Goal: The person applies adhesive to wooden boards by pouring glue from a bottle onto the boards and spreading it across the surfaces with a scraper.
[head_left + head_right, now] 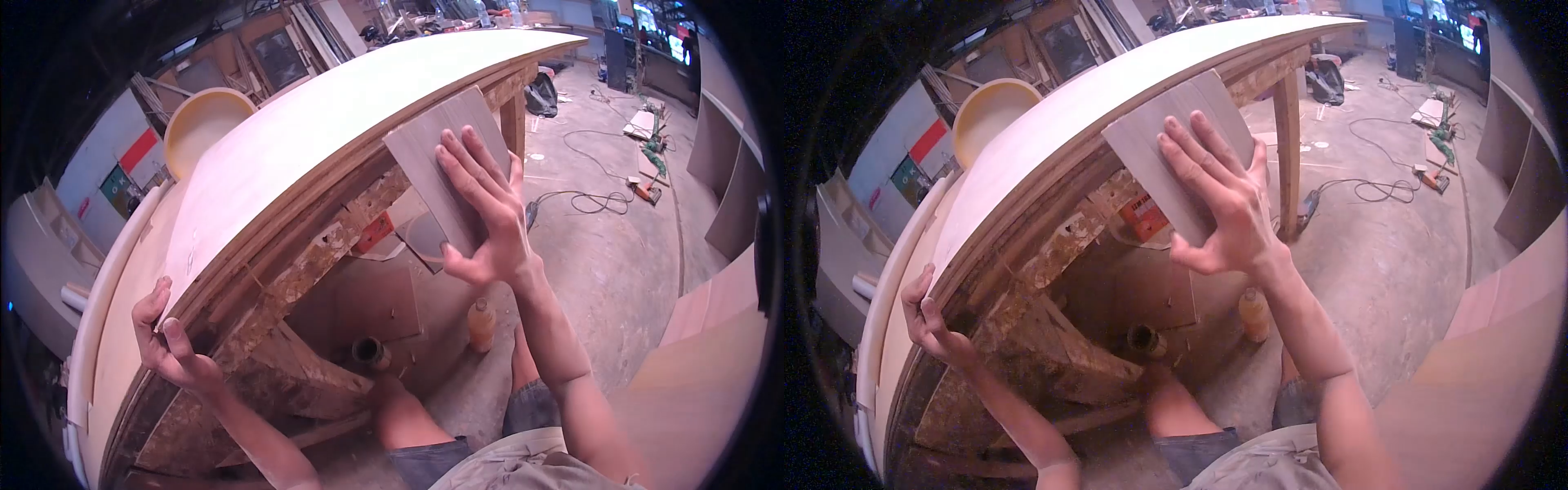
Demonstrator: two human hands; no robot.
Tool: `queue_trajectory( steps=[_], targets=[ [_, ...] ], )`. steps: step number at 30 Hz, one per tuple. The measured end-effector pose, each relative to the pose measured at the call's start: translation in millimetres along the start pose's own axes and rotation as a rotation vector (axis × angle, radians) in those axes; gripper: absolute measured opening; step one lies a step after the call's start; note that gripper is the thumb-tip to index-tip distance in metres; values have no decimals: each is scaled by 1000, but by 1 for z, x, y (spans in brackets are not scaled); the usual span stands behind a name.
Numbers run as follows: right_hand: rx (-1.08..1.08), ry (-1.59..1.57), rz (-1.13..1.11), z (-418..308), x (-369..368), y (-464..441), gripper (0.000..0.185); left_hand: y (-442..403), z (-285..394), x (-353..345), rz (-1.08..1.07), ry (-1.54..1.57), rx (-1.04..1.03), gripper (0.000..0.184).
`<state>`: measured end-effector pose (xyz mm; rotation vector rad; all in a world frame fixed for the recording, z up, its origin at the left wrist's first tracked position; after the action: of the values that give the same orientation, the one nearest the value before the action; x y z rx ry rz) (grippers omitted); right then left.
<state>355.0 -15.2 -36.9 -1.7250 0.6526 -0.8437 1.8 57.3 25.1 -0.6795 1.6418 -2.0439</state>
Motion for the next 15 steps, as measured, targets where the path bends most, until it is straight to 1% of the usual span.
queue_trajectory(
  steps=[1,5,8,11,15],
  targets=[
    [-13,43,-8,4,0,-3,84,0,0,0,-1,1,-4,37],
    [-38,52,-26,19,-2,-12,85,-1,1,1,-13,-4,-16,37],
    [-97,63,-91,12,6,-8,84,-1,1,1,-17,-10,-18,37],
    [-73,73,-86,6,19,-7,82,0,2,0,-12,-21,-17,36],
    [-76,81,-109,7,18,-15,81,0,3,1,-16,-48,-25,35]
  ],
)
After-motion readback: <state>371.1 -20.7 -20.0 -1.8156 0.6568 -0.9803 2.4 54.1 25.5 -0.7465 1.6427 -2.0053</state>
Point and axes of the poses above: each hand's wrist, its own y-axis away from the middle knuckle, its own x-axis out of the back of the hand, z = x × y, the point moved 3 cm from there along -y, towards the middle knuckle, and after that the axes turned 15 degrees about -y, right-handed, at the moved point
